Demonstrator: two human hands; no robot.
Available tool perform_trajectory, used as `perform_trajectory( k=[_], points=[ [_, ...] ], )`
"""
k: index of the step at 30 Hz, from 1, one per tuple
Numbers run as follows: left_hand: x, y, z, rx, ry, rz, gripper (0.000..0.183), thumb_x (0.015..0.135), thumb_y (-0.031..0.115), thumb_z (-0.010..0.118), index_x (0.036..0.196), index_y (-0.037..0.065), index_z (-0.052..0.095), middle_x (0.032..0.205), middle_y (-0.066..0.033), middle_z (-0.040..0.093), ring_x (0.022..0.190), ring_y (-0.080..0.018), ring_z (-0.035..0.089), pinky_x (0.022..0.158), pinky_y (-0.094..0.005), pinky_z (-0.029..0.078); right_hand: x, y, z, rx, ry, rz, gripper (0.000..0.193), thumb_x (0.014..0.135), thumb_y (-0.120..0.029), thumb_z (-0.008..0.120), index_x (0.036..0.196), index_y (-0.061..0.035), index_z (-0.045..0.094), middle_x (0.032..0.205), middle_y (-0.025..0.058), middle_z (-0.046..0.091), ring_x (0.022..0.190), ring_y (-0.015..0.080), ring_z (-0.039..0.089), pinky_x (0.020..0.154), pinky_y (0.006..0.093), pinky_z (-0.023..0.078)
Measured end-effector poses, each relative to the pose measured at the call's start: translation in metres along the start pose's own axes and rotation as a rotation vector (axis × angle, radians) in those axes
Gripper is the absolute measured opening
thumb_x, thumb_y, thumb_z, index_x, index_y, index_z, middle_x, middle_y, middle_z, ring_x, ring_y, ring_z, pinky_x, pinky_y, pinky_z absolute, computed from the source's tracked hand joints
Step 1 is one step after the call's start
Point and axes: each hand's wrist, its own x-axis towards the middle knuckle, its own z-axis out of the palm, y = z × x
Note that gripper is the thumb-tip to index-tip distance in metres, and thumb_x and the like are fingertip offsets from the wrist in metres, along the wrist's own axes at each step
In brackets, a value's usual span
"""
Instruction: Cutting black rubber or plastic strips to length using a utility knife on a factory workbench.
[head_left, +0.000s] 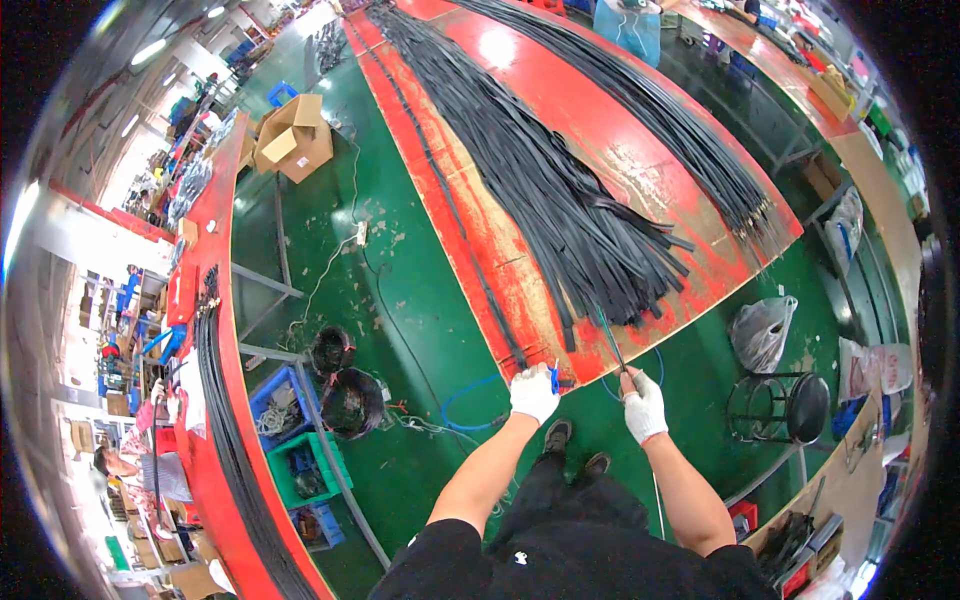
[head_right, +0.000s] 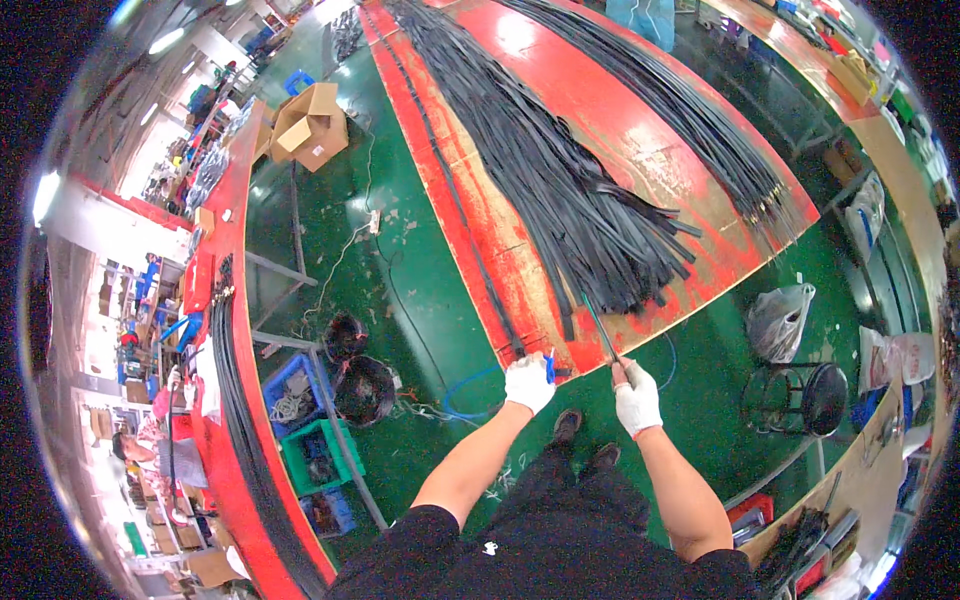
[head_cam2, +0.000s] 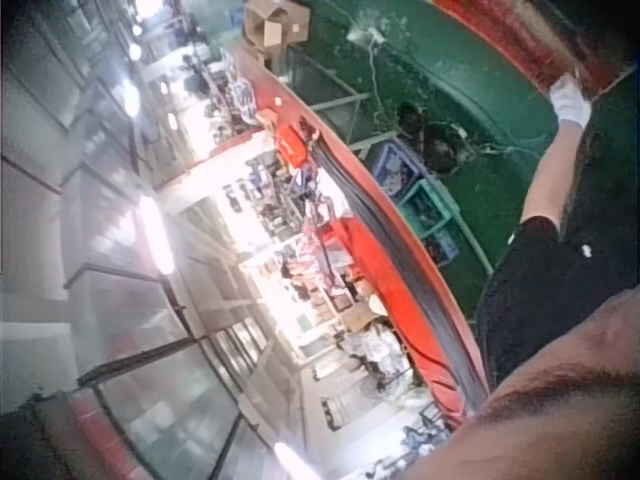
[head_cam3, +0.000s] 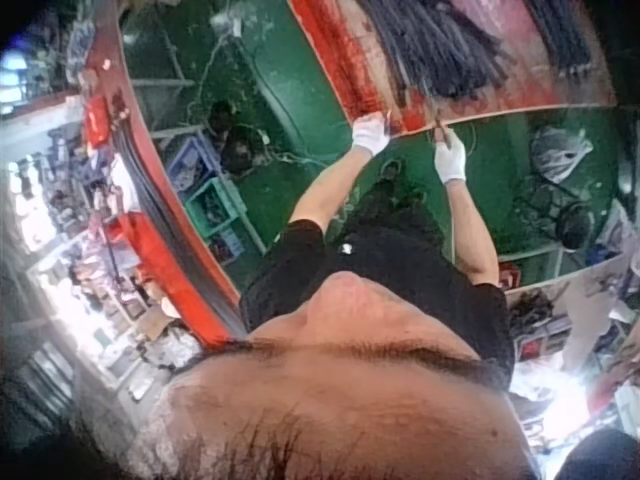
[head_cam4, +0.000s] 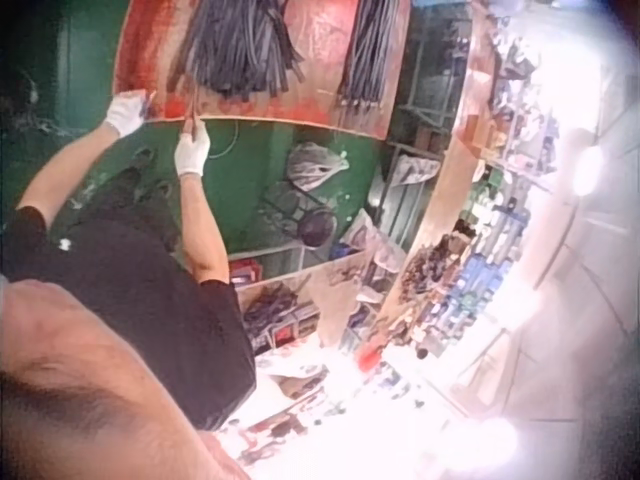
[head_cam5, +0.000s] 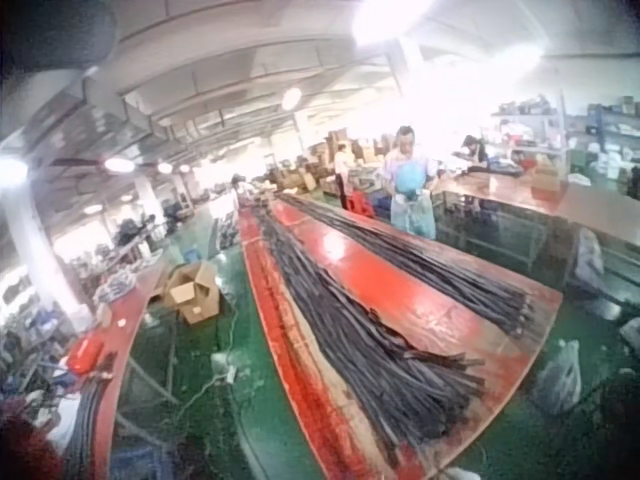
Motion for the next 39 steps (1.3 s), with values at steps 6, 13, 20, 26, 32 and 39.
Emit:
perform_trajectory(
  k=[6,13,20,26,32,39],
  points=[
    [0.040,0.001,-0.017,-0.057,0.029,0.067,0.013,0.083,0.016,0.066,0.091,0.006,0.066,0.085,-0.0191,0.072,0.080,-0.0370,0.073,0.076,-0.0474,0.059,-0.003,-0.029,-0.001,0.121,-0.140,0.191,0.025,0.111,-0.021,0.060,0.124,-0.0017,0.068,0.079,-0.0061,0.051,0.070,0.0052,0.043,0.062,0.0245,0.035],
    [0.018,-0.016,0.010,0.044,-0.104,0.091,0.036,0.080,0.023,0.072,0.110,0.007,0.064,0.107,-0.0198,0.066,0.105,-0.0387,0.067,0.092,-0.0504,0.053,-0.013,0.072,-0.011,0.053,-0.077,0.104,0.025,0.111,-0.021,0.058,0.124,-0.0032,0.069,0.086,-0.0048,0.054,0.077,0.0061,0.045,0.069,0.0235,0.039],
    [-0.011,-0.022,-0.002,-0.067,-0.297,0.221,0.026,0.084,0.019,0.070,0.108,0.009,0.065,0.101,-0.0191,0.069,0.094,-0.0416,0.070,0.087,-0.0526,0.055,-0.013,0.097,0.007,-0.043,-0.101,0.210,0.031,0.110,-0.021,0.059,0.129,0.0029,0.067,0.101,0.0025,0.067,0.093,0.0120,0.058,0.088,0.0290,0.049],
    [-0.003,-0.031,-0.016,-0.146,-0.285,0.006,0.031,0.079,0.024,0.077,0.103,0.009,0.066,0.094,-0.0187,0.074,0.091,-0.0407,0.073,0.086,-0.0497,0.058,-0.032,0.127,0.009,-0.066,-0.101,0.222,0.031,0.110,-0.023,0.059,0.127,0.0007,0.069,0.095,0.0020,0.066,0.089,0.0115,0.056,0.083,0.0283,0.049],
    [-0.003,-0.041,-0.019,-0.157,-0.268,-0.048,0.023,0.084,0.022,0.072,0.101,0.008,0.064,0.089,-0.0213,0.073,0.088,-0.0437,0.073,0.083,-0.0538,0.058,-0.046,0.129,0.004,-0.102,-0.086,0.237,0.030,0.109,-0.024,0.059,0.128,-0.0020,0.069,0.095,0.0051,0.069,0.088,0.0154,0.061,0.084,0.0306,0.051],
    [-0.010,-0.028,-0.001,-0.143,-0.106,-0.113,0.035,0.084,0.031,0.081,0.103,0.007,0.064,0.093,-0.0200,0.074,0.092,-0.0429,0.072,0.085,-0.0519,0.058,-0.047,0.119,0.008,-0.227,-0.079,0.198,0.035,0.109,-0.025,0.058,0.131,0.0007,0.067,0.107,0.0149,0.076,0.099,0.0227,0.070,0.093,0.0350,0.053]
  ],
)
